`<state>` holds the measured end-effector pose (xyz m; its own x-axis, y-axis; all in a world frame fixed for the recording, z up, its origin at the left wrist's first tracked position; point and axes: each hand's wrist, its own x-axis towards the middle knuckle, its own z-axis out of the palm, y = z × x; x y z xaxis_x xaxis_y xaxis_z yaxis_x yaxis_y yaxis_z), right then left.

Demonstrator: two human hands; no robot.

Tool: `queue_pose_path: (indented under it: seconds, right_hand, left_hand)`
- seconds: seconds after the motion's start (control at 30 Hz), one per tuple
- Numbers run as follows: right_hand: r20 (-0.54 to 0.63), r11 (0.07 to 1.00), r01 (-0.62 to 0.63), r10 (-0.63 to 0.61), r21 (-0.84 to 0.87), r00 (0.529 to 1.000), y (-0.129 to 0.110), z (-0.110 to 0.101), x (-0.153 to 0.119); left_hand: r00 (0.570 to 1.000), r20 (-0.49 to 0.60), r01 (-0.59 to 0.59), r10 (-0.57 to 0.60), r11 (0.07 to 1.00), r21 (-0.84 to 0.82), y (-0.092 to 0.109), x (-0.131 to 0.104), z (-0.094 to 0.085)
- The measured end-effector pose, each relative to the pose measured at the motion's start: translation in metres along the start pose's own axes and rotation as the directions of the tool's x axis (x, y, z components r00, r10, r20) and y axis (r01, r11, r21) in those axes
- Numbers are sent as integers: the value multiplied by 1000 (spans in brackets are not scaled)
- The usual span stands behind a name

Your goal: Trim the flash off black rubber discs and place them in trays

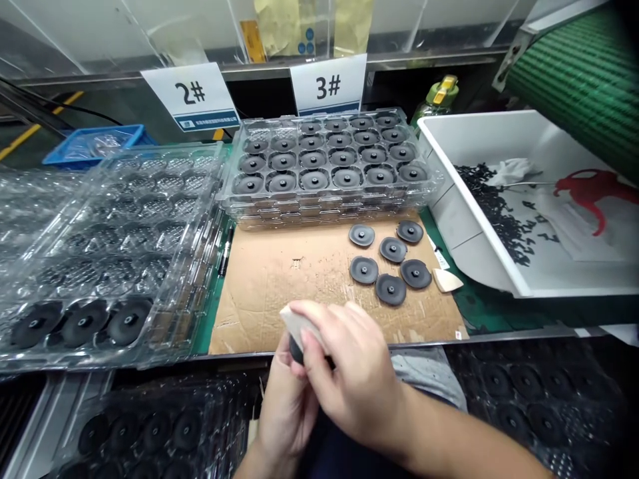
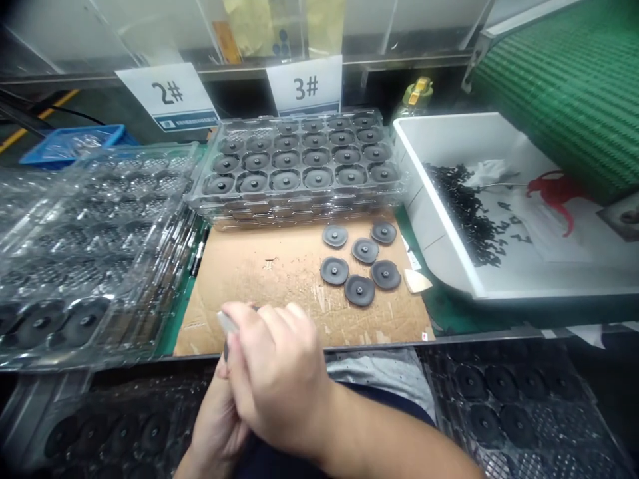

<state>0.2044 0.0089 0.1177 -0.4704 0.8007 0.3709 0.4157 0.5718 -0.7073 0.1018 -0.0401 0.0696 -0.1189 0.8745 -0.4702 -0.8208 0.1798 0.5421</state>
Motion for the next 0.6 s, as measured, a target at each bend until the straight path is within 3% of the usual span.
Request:
queue_pose_path:
  seconds: [0.03, 0.1, 0.2, 0.3, 0.4, 0.5, 0.6]
  right_hand:
    - [-31, 1000, 16, -16, 7, 999, 0, 0, -1]
    - [33, 994, 0, -4, 107, 999, 1, -5, -6]
    - [176, 937, -215, 171, 274, 969, 14, -19, -19]
    - [94, 864, -401, 392, 303, 915, 36, -31, -30]
    - [-5, 839, -461, 483, 289, 876, 43, -37, -31]
    - [-89, 893, -384, 413, 236, 906, 29, -39, -23]
    - [-91, 980, -116, 132, 162, 987, 7, -33, -13]
  left_hand:
    - [1000, 6, -19, 20, 1000, -4, 0, 0, 1]
    - [998, 15, -63, 63, 998, -7, 3, -1, 2]
    - [995, 32, -97, 98, 995, -15, 9, 0, 2]
    - [991, 84, -97, 101, 994, -58, 13, 2, 2]
    - [989, 134, -49, 59, 995, -82, 11, 1, 4]
    - [990, 137, -29, 40, 996, -85, 7, -2, 9]
    - [994, 106, -8, 14, 998, -59, 4, -6, 9]
